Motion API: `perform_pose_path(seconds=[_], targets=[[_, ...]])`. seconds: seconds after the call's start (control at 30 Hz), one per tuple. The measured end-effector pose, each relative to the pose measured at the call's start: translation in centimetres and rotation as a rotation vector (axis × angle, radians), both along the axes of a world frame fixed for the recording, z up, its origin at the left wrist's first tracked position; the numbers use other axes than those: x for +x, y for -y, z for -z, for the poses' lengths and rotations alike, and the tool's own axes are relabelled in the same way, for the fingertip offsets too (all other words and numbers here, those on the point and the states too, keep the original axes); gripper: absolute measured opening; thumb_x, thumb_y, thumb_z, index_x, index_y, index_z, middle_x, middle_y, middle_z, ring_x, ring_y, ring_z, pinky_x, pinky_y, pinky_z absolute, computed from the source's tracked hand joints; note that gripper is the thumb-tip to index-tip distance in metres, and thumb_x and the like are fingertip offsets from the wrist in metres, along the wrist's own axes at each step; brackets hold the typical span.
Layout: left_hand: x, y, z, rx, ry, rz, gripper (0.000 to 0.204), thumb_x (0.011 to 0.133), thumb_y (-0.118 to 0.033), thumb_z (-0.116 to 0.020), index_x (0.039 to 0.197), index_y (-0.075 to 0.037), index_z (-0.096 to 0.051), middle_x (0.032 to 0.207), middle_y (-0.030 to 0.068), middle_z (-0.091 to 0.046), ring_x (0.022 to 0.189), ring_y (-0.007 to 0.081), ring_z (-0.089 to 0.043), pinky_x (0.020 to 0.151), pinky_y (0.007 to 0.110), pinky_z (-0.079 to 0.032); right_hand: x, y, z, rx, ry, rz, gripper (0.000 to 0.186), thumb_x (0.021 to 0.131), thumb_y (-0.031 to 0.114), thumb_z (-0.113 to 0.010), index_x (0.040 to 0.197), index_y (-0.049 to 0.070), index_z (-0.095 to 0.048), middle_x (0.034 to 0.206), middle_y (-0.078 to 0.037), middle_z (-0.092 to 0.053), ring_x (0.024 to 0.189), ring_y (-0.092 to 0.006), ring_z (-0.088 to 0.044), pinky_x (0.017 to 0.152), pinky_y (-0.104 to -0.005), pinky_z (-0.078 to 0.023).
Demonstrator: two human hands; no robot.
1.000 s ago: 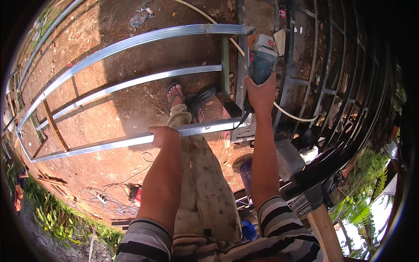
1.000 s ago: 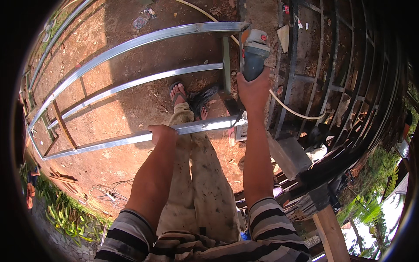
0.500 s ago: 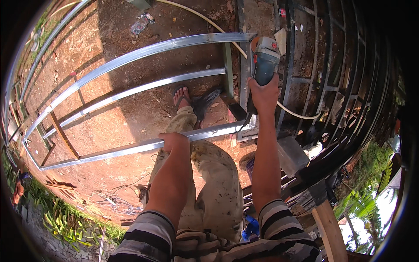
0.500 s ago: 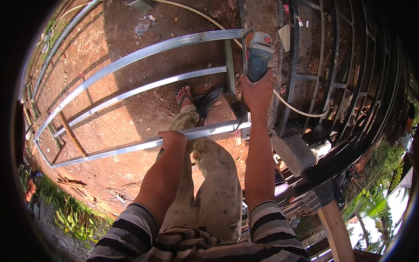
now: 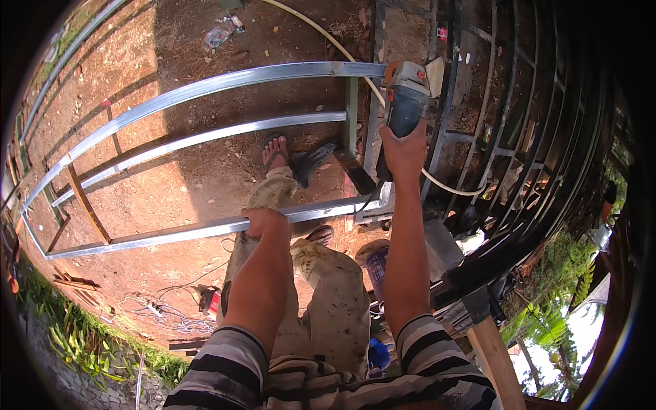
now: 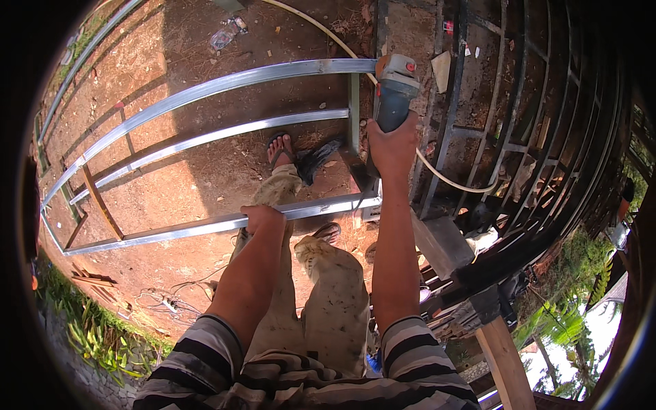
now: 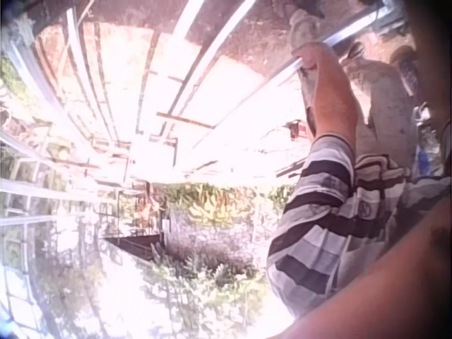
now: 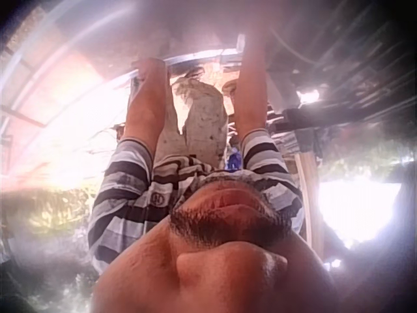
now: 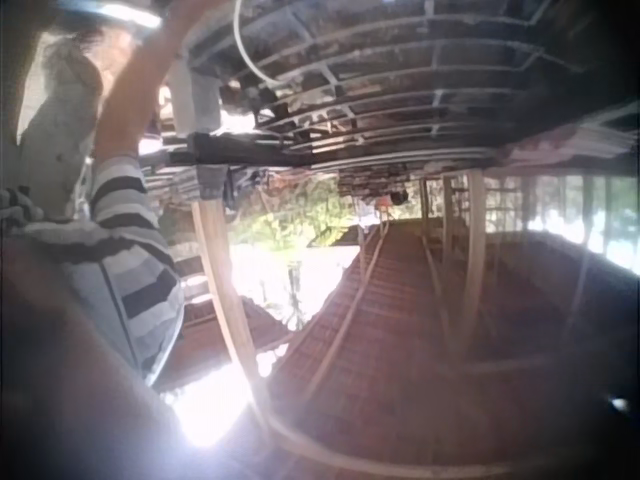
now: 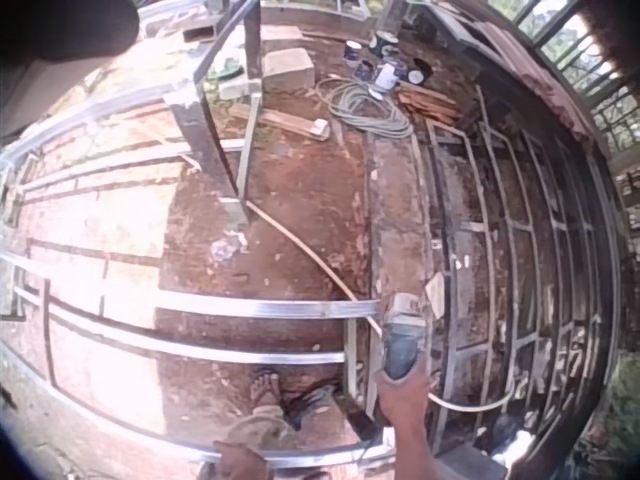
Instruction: The person uses an angle grinder to smooth the edges of a metal frame structure. They hold the frame with one hand and operate the grinder with the other, moving along the frame's length to grind the metal surfaces.
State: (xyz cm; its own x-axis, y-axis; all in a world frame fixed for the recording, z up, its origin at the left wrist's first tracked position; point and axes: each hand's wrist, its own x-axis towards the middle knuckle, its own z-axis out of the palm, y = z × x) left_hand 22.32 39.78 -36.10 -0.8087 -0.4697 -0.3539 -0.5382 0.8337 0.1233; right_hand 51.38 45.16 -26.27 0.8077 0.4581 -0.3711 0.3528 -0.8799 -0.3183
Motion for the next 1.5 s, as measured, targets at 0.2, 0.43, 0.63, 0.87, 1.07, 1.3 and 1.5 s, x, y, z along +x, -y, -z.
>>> perform_pose_path(seconds=[0.2, 0.43, 0.63, 0.87, 1.07, 1.3, 1.5], targets=[[0.6, -0.3, -0.7, 0.004, 0.023, 0.004, 0.077, 0.093, -0.055, -0.063, 0.14, 0.006, -0.062, 0.14, 0.0294, -0.068, 0.122, 0.047, -0.069, 0.104, 0.056, -0.054, 0.8, 1.2, 1.1, 0.057, 0.01, 0.074, 0.081, 0.081, 0.033, -0.086, 0.144, -0.004, -0.05, 0.121, -0.032, -0.071, 0.11, -0.0502, -0.071, 0.097, -0.0545, -0.054], [0.5, 0.1, -0.5, -0.015, -0.007, 0.048, 0.077, 0.094, -0.056, -0.064, 0.138, 0.007, -0.063, 0.137, 0.0315, -0.068, 0.118, 0.0471, -0.071, 0.104, 0.056, -0.055, 1.4, 2.5, 1.6, 0.025, 0.049, -0.056, 0.087, 0.081, 0.034, -0.087, 0.146, -0.008, -0.048, 0.122, -0.032, -0.07, 0.111, -0.0483, -0.071, 0.098, -0.0509, -0.054], [0.3, -0.4, -1.2, -0.051, 0.081, 0.128, 0.077, 0.097, -0.061, -0.057, 0.126, 0.01, -0.069, 0.128, 0.0314, -0.071, 0.113, 0.0467, -0.072, 0.103, 0.055, -0.057, -2.4, -0.5, -0.1, 0.046, -0.028, -0.201, 0.071, 0.083, 0.031, -0.085, 0.138, 0.002, -0.051, 0.105, -0.027, -0.075, 0.096, -0.049, -0.075, 0.086, -0.0554, -0.057], [0.1, 1.0, 0.7, -0.086, -0.054, 0.167, 0.07, 0.095, -0.058, -0.064, 0.115, 0.009, -0.074, 0.112, 0.0288, -0.077, 0.103, 0.0467, -0.074, 0.098, 0.055, -0.058, -4.5, -1.7, -0.6, -0.037, -0.177, -0.259, 0.073, 0.084, 0.032, -0.085, 0.142, 0.005, -0.05, 0.108, -0.026, -0.075, 0.099, -0.0476, -0.075, 0.088, -0.0558, -0.058], [-0.6, 2.1, 2.4, -0.08, -0.112, 0.183, 0.067, 0.093, -0.055, -0.067, 0.112, 0.009, -0.074, 0.109, 0.0298, -0.076, 0.101, 0.0462, -0.074, 0.098, 0.056, -0.058, -4.9, -2.3, -1.2, -0.093, -0.171, -0.25, 0.071, 0.086, 0.031, -0.084, 0.142, 0.005, -0.049, 0.11, -0.026, -0.075, 0.101, -0.0476, -0.075, 0.089, -0.0564, -0.057], [-0.4, 1.4, 1.3, -0.044, -0.057, 0.161, 0.07, 0.097, -0.05, -0.067, 0.126, 0.013, -0.064, 0.113, 0.0365, -0.072, 0.106, 0.0504, -0.072, 0.097, 0.059, -0.057, -5.4, -2.4, -1.3, -0.117, -0.124, -0.265, 0.068, 0.086, 0.029, -0.084, 0.14, 0.005, -0.05, 0.109, -0.026, -0.075, 0.099, -0.048, -0.075, 0.086, -0.0559, -0.057], [-0.2, 0.7, 0.8, -0.07, -0.067, 0.142, 0.069, 0.095, -0.054, -0.067, 0.119, 0.011, -0.069, 0.112, 0.0336, -0.074, 0.104, 0.0485, -0.073, 0.096, 0.058, -0.058, -5.5, -2.1, -1.7, -0.104, -0.138, -0.237, 0.066, 0.084, 0.028, -0.086, 0.135, 0.003, -0.051, 0.1, -0.025, -0.075, 0.09, -0.0467, -0.075, 0.081, -0.0544, -0.057]])
